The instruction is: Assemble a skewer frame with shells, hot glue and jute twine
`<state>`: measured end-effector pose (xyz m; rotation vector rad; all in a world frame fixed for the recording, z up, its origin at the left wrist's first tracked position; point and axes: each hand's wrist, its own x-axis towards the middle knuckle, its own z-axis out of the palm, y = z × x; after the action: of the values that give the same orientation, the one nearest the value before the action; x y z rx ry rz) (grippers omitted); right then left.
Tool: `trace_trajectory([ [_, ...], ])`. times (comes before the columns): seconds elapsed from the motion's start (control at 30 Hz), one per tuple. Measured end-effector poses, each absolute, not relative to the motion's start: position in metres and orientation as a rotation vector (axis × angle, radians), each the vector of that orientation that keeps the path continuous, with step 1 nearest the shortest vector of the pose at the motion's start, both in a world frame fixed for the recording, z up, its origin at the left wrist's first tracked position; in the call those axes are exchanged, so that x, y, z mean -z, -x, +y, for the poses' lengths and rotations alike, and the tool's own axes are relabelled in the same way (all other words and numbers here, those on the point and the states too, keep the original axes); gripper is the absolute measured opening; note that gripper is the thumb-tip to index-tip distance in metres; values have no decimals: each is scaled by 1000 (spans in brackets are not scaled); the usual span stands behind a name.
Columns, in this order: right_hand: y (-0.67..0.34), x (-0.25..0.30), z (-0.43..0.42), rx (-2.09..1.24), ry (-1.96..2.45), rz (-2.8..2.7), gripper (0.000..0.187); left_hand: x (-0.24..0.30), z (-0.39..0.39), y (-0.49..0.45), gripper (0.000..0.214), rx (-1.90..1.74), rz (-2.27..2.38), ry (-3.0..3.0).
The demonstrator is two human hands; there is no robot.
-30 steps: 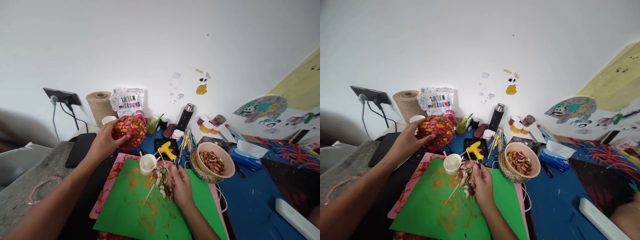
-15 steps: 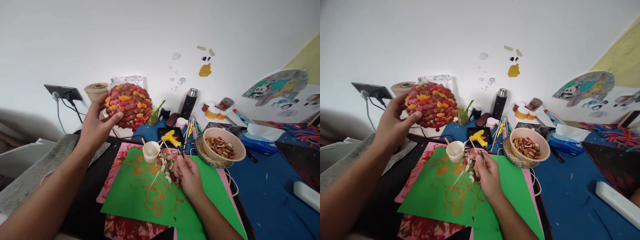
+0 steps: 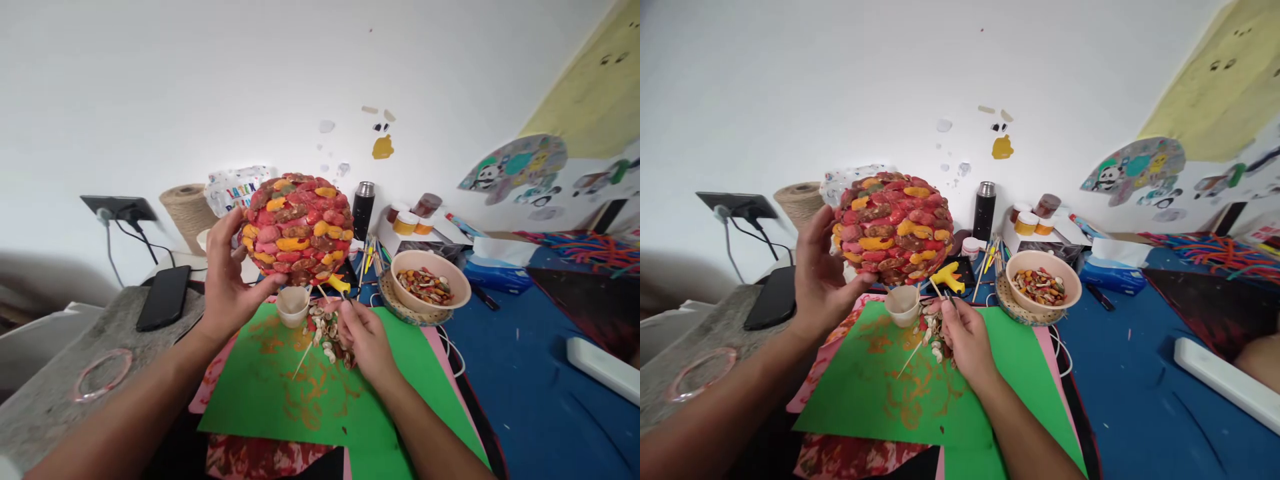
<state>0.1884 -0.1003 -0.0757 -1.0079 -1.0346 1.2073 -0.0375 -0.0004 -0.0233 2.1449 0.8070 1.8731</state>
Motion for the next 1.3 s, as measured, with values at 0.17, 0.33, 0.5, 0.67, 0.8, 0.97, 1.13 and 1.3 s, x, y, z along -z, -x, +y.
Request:
trace_trajectory([
  [0.17,-190,74,-101,-1203,1014,-1041,59,31,1,42,104,-1960,741,-2070],
  [0.33,-190,73,-101,-1194,1026,-1030,58,41,-5,39,100,-1977,758,-2081],
  [0.5,-192,71,-102,-1184,1035,-1030,54,47,-7,35,93,-1907,884,-2090],
  [0.67,-192,69,-102,-1170,1043,-1039,55,56,0,36,96,-1908,935,-2094],
  [0.8,-192,68,-102,-1184,1038,-1048,56,61,4,37,97,-1911,942,-2088],
  [0.97,-192,68,-103,-1192,1032,-1052,55,63,2,35,96,-1906,975,-2085],
  [1.13,-192,70,-102,-1193,1019,-1051,56,64,2,36,91,-1921,959,-2121],
  [1.3,-191,72,-103,-1210,1010,-1050,53,65,0,36,87,-1944,1036,-2174],
])
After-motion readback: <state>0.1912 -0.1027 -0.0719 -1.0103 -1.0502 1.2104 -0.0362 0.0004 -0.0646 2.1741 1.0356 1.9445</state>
